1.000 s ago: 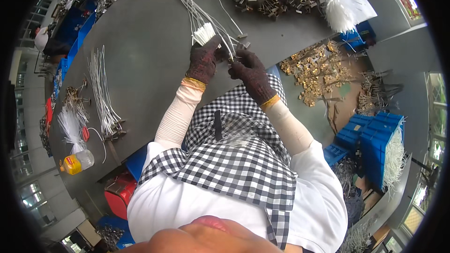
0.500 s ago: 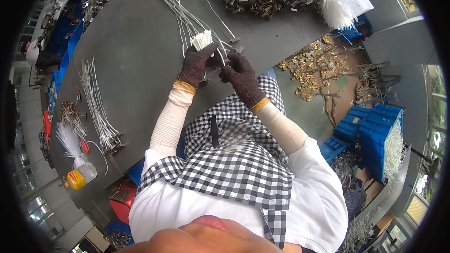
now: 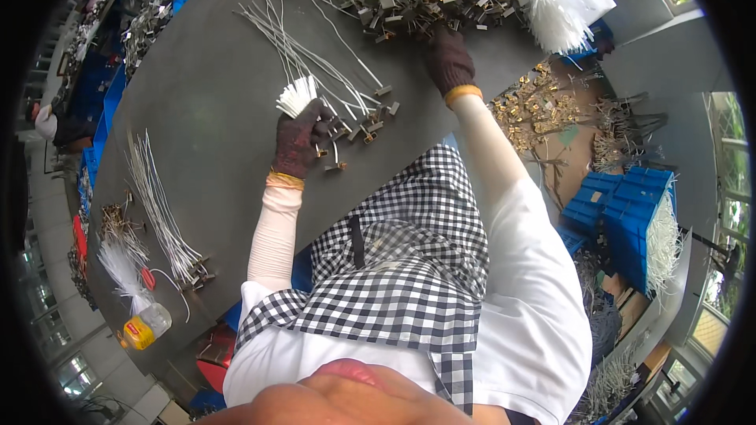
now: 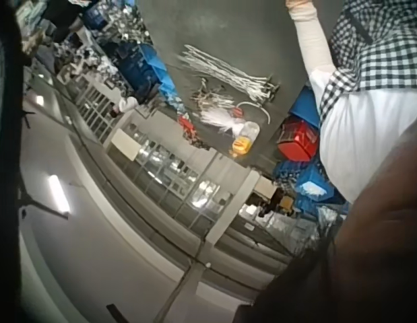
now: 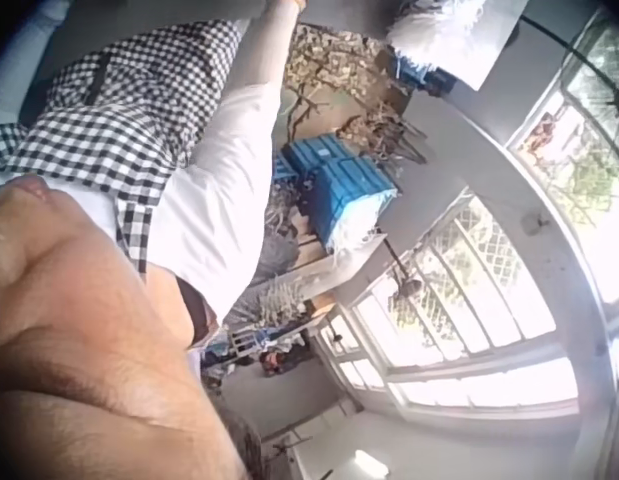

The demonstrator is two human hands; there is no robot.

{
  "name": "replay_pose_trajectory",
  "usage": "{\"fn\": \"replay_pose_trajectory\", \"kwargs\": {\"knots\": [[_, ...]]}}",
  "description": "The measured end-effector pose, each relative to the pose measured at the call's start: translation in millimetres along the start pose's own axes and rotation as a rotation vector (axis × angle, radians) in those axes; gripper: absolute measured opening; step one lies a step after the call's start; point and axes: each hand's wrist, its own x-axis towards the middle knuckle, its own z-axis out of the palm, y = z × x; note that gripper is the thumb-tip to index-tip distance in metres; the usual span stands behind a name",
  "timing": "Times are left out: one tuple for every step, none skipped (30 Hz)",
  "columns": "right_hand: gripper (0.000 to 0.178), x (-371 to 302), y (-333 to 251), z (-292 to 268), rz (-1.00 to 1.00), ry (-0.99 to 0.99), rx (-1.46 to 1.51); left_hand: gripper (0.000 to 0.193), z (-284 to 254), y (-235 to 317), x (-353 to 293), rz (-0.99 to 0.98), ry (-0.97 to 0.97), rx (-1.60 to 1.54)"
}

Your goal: Organizing and bundling groups of electrical wires at a manual assembly station.

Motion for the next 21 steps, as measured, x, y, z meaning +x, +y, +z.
{"fn": "replay_pose_trajectory", "kwargs": {"knots": [[0.035,7,1,1,0.054,-0.03,-0.11,0.021,5,-1,-1,-0.026,-0.006,0.033],[0.035,10,0,3,0.052,-0.026,-0.105,0.021,14,-1,0,-0.021,-0.004,0.036],[0.039,12,-2,4,0.059,-0.068,-0.15,0.021,24,-1,0,-0.048,-0.026,-0.002],[0.042,13,-4,4,0.067,-0.108,-0.197,0.023,29,0,0,-0.076,-0.051,-0.041],[0.042,11,3,7,0.064,-0.103,-0.195,0.02,32,1,6,-0.228,-0.108,-0.097],[0.04,4,16,11,0.007,-0.031,-0.113,0.02,36,-5,8,-0.225,-0.112,-0.097],[0.038,-1,32,10,-0.048,0.043,-0.032,0.019,43,-17,10,-0.092,-0.199,-0.167],[0.038,-5,39,3,-0.051,0.045,-0.031,0.022,48,-27,15,0.044,-0.277,-0.238],[0.034,-13,44,-7,0.057,-0.073,0.082,0.028,54,-27,14,0.142,-0.332,-0.188],[0.029,-24,50,-18,0.168,-0.19,0.193,0.028,63,-28,13,0.146,-0.333,-0.189],[0.027,-43,49,-34,0.276,-0.272,0.407,0.021,77,-15,4,-0.062,-0.317,-0.334],[0.026,-66,46,-54,0.384,-0.349,0.62,0.017,92,-8,-2,-0.272,-0.304,-0.476],[0.025,-90,46,-69,0.44,-0.369,0.704,0.016,98,-34,8,-0.029,-0.425,-0.277],[0.024,-115,50,-83,0.501,-0.381,0.789,0.016,111,-43,13,-0.027,-0.437,-0.277],[0.024,-141,59,-96,0.525,-0.395,0.829,0.019,124,-48,17,-0.203,-0.432,-0.427],[0.024,-169,71,-111,0.554,-0.404,0.866,0.021,139,-54,20,-0.385,-0.429,-0.576],[0.023,-197,82,-127,0.592,-0.399,0.853,0.029,152,-65,23,-0.395,-0.416,-0.578],[0.023,-226,90,-141,0.63,-0.399,0.841,0.029,169,-75,25,-0.397,-0.42,-0.582],[0.02,-251,87,-160,0.629,-0.421,0.788,0.026,182,-82,24,-0.336,-0.341,-0.633],[0.017,-273,87,-177,0.644,-0.454,0.747,0.023,191,-90,27,-0.29,-0.248,-0.673],[0.019,-298,95,-189,0.658,-0.468,0.723,0.024,199,-101,35,-0.319,-0.271,-0.751]]}}
